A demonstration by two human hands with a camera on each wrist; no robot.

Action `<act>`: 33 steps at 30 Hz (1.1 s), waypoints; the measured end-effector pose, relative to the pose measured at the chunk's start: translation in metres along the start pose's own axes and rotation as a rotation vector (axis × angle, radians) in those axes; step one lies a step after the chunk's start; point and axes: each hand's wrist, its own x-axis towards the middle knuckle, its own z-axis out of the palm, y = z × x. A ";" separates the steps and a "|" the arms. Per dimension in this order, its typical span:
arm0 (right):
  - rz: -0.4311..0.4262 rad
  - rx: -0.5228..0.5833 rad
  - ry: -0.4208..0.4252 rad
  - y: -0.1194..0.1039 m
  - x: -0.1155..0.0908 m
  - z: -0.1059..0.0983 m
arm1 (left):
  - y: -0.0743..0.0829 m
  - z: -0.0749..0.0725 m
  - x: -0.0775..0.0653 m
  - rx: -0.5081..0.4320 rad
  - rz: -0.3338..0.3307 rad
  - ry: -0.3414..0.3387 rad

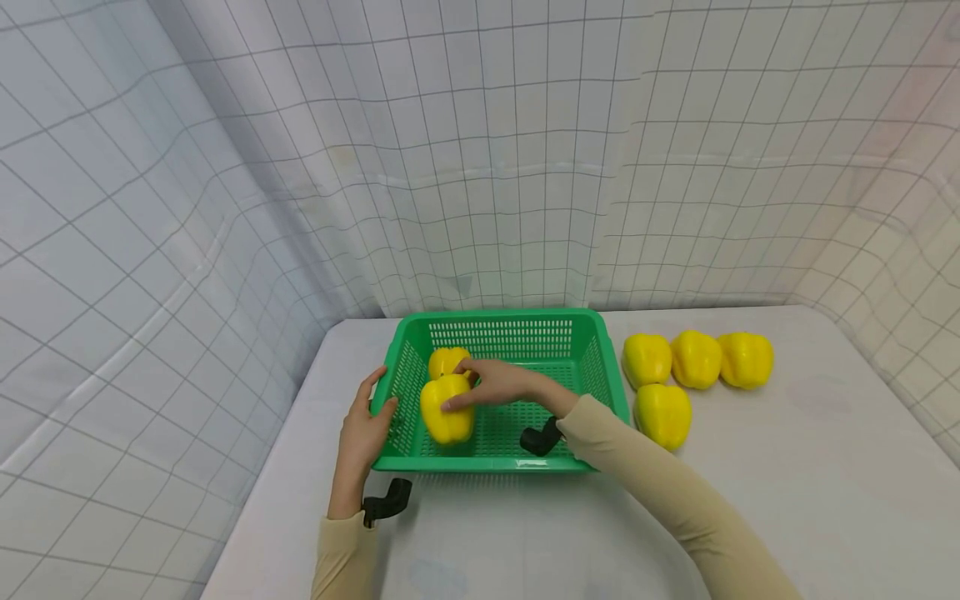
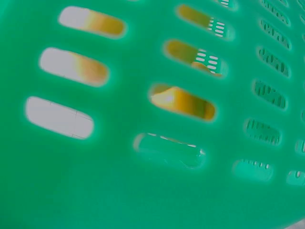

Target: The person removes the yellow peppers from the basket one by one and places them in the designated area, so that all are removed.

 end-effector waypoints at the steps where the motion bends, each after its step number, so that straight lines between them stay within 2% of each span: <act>1: -0.002 0.011 0.007 0.000 -0.001 -0.001 | 0.000 0.000 0.000 -0.001 0.000 -0.001; 14: -0.032 0.164 0.100 0.001 -0.012 -0.006 | -0.001 0.000 0.001 0.004 0.000 -0.008; 33: -0.075 0.231 0.234 -0.001 -0.027 -0.012 | -0.001 0.000 0.001 0.002 0.003 -0.007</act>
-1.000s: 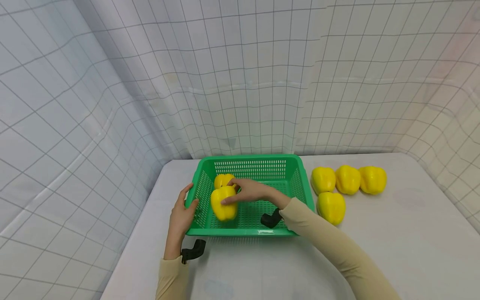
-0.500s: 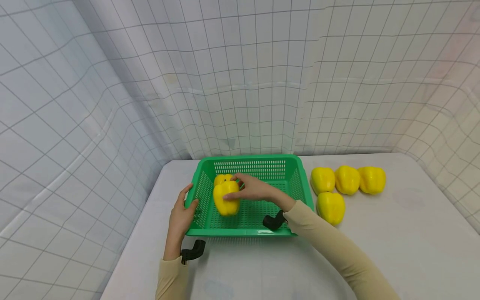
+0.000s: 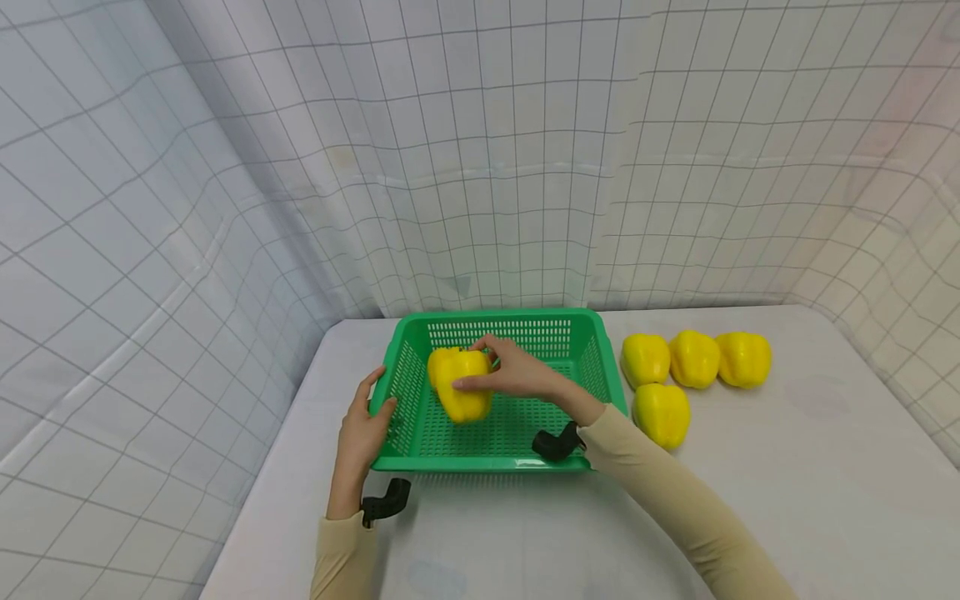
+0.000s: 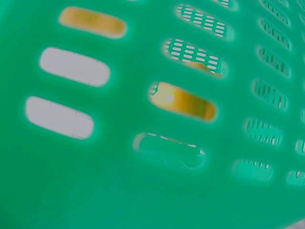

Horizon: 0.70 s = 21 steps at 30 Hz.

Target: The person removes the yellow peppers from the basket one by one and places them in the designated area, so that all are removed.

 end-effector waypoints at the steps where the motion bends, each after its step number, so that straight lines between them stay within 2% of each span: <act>1: -0.003 0.013 0.004 0.000 -0.001 -0.001 | 0.000 0.000 0.000 -0.001 0.000 -0.001; 9: -0.033 0.065 0.059 -0.001 -0.016 -0.010 | 0.000 0.000 0.000 -0.004 -0.003 -0.007; 16: 0.014 0.073 0.146 -0.009 -0.035 -0.017 | 0.000 -0.001 -0.001 -0.011 -0.002 -0.014; 21: 0.030 0.061 0.223 -0.001 -0.046 -0.024 | 0.000 -0.001 -0.002 -0.032 -0.004 -0.022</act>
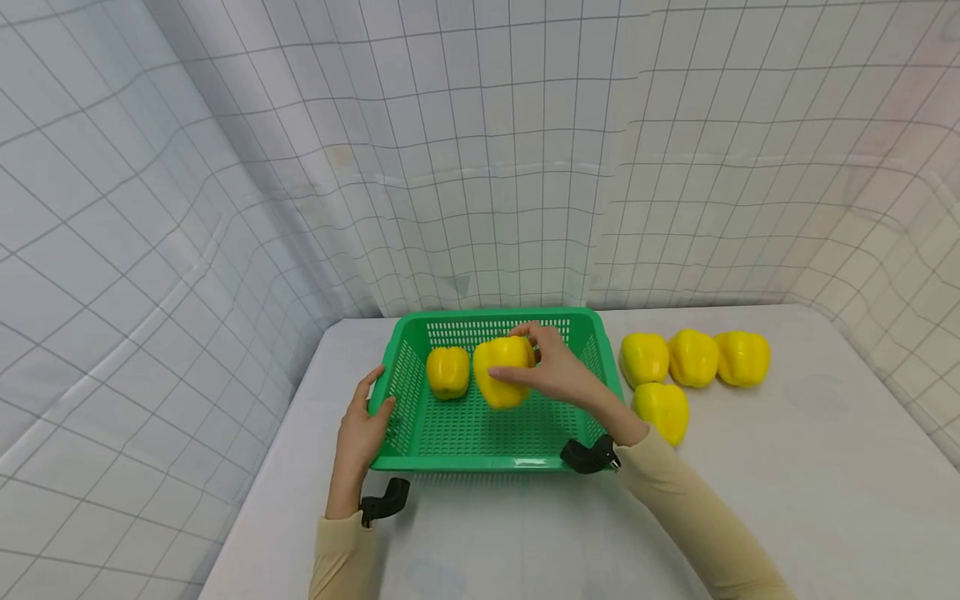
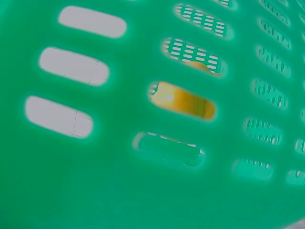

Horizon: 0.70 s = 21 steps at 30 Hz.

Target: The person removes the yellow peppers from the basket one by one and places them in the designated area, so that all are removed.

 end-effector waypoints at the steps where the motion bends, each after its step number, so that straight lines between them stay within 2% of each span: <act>1: 0.004 -0.011 0.018 0.001 -0.002 -0.002 | 0.000 0.000 0.000 0.001 0.001 0.000; 8: 0.019 -0.049 0.116 0.009 -0.021 -0.015 | 0.001 -0.002 -0.001 0.024 0.000 -0.001; 15: 0.064 0.009 0.183 0.014 -0.040 -0.030 | 0.000 -0.002 0.000 0.017 0.000 0.000; 21: 0.064 0.026 0.257 0.026 -0.055 -0.043 | 0.000 0.000 0.000 0.020 0.001 0.000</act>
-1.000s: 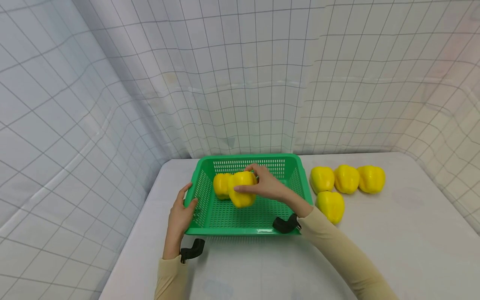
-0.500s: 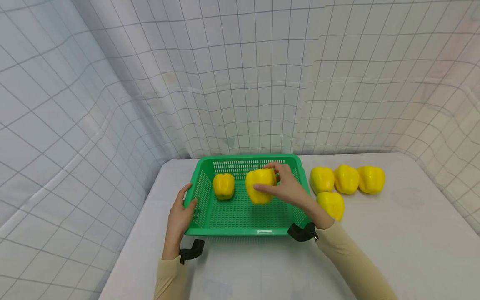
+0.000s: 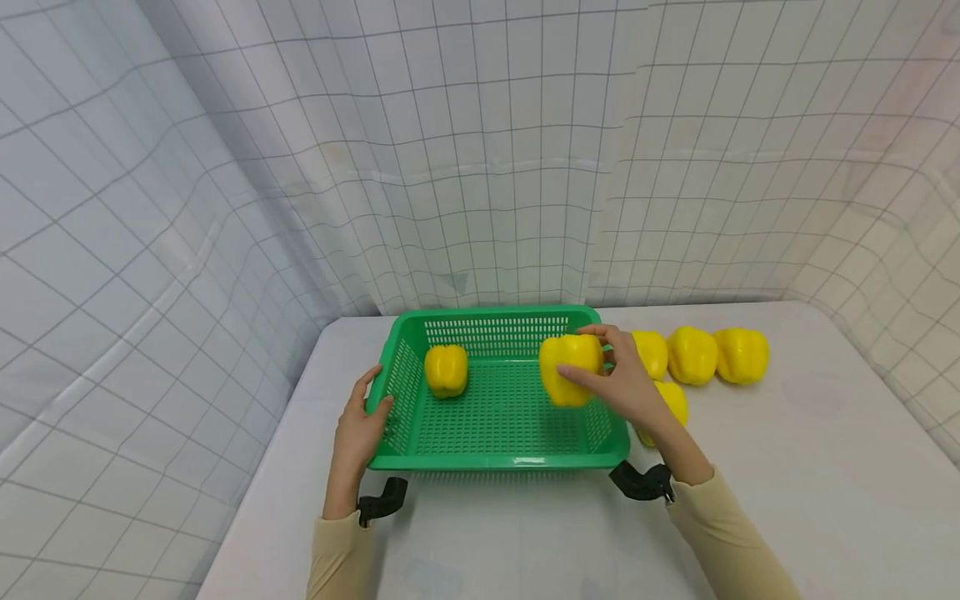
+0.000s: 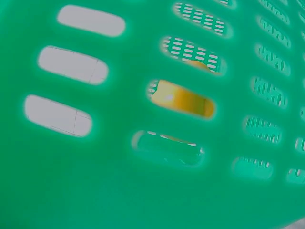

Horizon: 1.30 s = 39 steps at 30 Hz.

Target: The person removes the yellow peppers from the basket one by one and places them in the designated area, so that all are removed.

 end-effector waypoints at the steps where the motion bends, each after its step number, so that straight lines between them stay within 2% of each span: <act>1: 0.001 -0.002 0.019 0.002 -0.002 -0.003 | 0.000 0.000 0.000 -0.001 0.000 -0.001; 9: 0.017 0.014 0.162 0.018 -0.017 -0.021 | 0.000 0.000 -0.001 -0.005 -0.004 -0.002; 16: -0.024 0.024 0.334 0.034 -0.029 -0.033 | 0.000 0.000 -0.001 -0.013 -0.004 -0.007; 24: 0.023 0.057 0.490 0.049 -0.038 -0.045 | -0.001 0.000 -0.001 -0.013 -0.012 -0.004; 30: -0.022 0.052 0.625 0.060 -0.044 -0.051 | -0.001 0.000 0.000 -0.004 -0.014 -0.008; 39: -0.007 0.058 0.692 0.080 -0.050 -0.062 | 0.000 -0.001 0.000 -0.012 -0.011 -0.018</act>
